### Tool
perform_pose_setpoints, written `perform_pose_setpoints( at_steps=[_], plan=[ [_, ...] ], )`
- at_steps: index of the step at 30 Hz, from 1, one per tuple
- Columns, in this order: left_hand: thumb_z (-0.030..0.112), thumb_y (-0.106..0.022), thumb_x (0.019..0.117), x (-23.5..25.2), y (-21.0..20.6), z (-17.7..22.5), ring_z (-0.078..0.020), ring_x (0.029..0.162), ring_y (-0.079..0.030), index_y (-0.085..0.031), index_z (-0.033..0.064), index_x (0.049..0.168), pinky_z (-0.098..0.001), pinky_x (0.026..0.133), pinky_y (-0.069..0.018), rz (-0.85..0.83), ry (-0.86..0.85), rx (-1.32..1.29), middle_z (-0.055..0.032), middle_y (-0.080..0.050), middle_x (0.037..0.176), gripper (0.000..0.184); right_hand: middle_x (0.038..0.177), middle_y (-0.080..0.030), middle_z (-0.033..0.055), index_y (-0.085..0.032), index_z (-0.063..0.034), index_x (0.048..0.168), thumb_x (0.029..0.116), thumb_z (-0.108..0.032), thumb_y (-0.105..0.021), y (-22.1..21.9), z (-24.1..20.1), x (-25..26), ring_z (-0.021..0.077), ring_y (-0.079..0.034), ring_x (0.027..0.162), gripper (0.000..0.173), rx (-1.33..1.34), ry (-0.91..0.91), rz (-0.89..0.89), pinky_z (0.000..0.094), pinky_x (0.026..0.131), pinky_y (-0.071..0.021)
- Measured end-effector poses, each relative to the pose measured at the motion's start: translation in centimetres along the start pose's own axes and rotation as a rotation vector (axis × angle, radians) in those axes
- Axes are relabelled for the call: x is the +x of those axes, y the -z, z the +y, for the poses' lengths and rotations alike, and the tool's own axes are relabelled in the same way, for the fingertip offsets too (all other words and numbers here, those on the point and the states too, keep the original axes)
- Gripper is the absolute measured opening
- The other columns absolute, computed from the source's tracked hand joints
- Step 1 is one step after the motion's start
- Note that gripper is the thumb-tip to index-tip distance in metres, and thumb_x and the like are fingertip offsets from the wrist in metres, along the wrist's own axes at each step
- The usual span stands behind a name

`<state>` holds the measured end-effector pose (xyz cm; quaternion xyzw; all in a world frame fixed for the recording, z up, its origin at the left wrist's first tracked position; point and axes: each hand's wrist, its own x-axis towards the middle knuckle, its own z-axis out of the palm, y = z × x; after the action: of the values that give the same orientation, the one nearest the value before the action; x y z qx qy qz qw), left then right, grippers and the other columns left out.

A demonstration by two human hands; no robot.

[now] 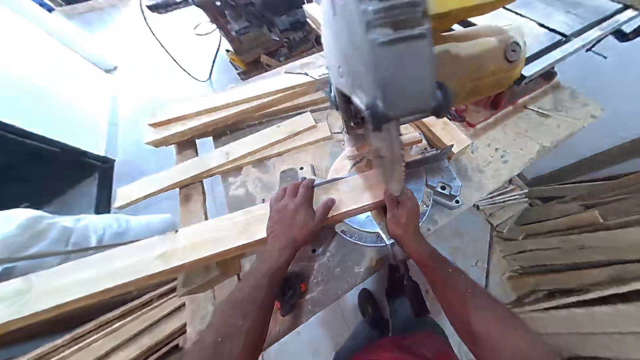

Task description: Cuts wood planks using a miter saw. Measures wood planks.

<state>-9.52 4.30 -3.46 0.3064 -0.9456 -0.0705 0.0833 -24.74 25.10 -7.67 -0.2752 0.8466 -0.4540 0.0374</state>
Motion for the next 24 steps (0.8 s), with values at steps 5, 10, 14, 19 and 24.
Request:
perform_pose_setpoints(
  at_steps=[5,10,14,19,24],
  plan=[
    [0.083,-0.024,0.0910,-0.3,0.1,0.0,-0.0376,0.135,-0.051,-0.055,0.0146,0.146,-0.0604,0.111,-0.0391,-0.005,-0.035,-0.007,-0.0150,-0.059,0.140,0.093,0.103,-0.069,0.0115,-0.074,-0.0086,0.098,0.1082,-0.054,-0.033,-0.1,0.4,-0.7,0.0271,-0.066,0.103,0.062,0.004,0.009,0.016,0.0528,0.092,-0.0545],
    [0.081,-0.025,0.0921,-0.2,0.0,-1.2,-0.0362,0.136,-0.051,-0.055,0.0160,0.146,-0.0601,0.112,-0.0387,-0.007,-0.050,-0.016,-0.0139,-0.059,0.141,0.090,0.111,-0.075,0.0096,-0.076,-0.0088,0.111,0.1089,-0.050,-0.030,-0.6,0.1,0.2,0.0261,-0.067,0.114,0.062,-0.045,0.038,-0.051,0.0501,0.108,-0.0475],
    [0.081,-0.025,0.0913,0.1,-0.3,-1.1,-0.0386,0.130,-0.056,-0.059,0.0130,0.142,-0.0609,0.106,-0.0435,0.022,-0.047,0.016,-0.0165,-0.064,0.133,0.091,0.114,-0.074,0.0091,-0.076,-0.0097,0.116,0.1089,-0.048,-0.033,-0.8,0.4,0.7,0.0264,-0.066,0.116,0.058,-0.048,0.085,-0.034,0.0497,0.108,-0.0472],
    [0.081,-0.029,0.0884,0.3,-0.1,-0.6,-0.0383,0.120,-0.062,-0.064,0.0098,0.132,-0.0595,0.100,-0.0476,0.026,0.040,0.019,-0.0177,-0.067,0.124,0.091,0.108,-0.073,0.0078,-0.076,-0.0111,0.110,0.1077,-0.057,-0.033,-0.5,0.9,0.5,0.0243,-0.067,0.109,0.063,0.029,0.095,-0.071,0.0514,0.103,-0.0500],
    [0.075,-0.036,0.0911,0.3,0.0,-0.5,-0.0373,0.119,-0.062,-0.064,0.0104,0.133,-0.0593,0.100,-0.0479,0.040,0.057,0.027,-0.0167,-0.067,0.125,0.082,0.129,-0.068,0.0146,-0.062,-0.0010,0.136,0.1097,-0.036,-0.037,7.2,-3.0,3.2,0.0199,-0.066,0.118,0.051,0.336,0.046,-0.065,0.0444,0.104,-0.0531]
  ],
)
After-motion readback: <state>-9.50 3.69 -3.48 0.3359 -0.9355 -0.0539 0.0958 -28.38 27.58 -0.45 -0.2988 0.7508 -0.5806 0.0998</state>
